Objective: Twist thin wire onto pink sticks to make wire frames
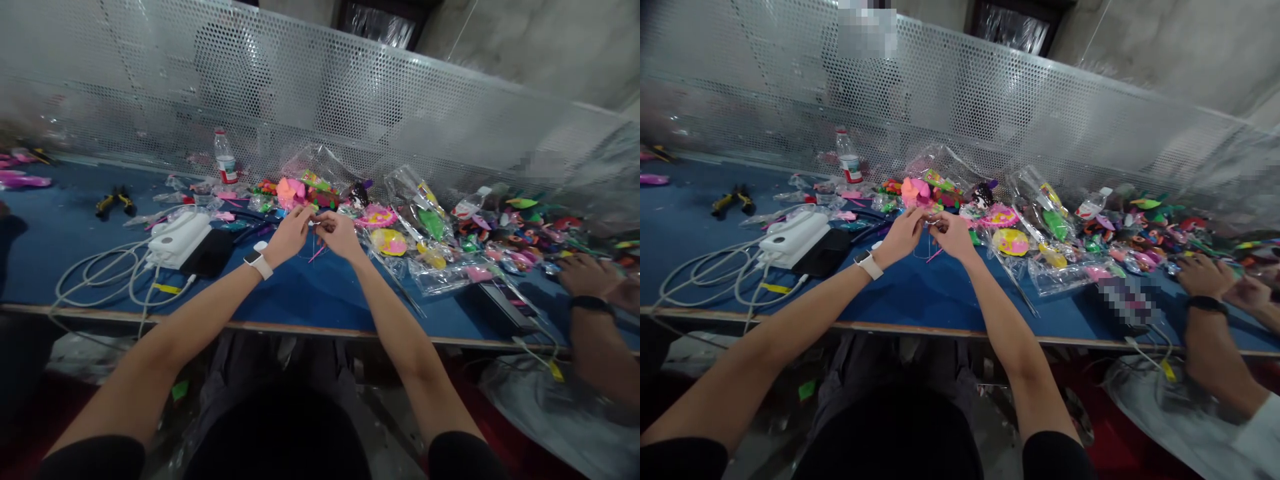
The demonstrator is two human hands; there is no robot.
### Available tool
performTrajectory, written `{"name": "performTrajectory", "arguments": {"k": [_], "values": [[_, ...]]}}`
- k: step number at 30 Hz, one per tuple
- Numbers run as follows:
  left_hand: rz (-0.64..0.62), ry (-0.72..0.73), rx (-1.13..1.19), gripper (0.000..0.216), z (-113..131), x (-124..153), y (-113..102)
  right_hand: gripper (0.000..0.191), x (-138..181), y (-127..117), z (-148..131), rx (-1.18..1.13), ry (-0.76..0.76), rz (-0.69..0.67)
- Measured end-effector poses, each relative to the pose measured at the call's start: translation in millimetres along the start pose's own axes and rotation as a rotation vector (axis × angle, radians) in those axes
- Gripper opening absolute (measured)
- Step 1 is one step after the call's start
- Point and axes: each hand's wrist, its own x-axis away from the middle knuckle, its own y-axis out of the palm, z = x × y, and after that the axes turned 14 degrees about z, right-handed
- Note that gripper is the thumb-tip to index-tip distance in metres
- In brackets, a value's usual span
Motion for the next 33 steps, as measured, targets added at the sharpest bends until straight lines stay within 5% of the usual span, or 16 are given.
{"name": "performTrajectory", "arguments": {"k": [14, 33], "values": [[-0.066, 0.069, 0.071, 0.032, -4, -1, -5, 0.028, -4, -6, -1, 0.014, -0.042, -0.026], [-0.112, 0.162, -0.066, 0.017, -13, -1, -5, 0.017, -5, -11, -1, -0.006, -0.032, -0.116]]}}
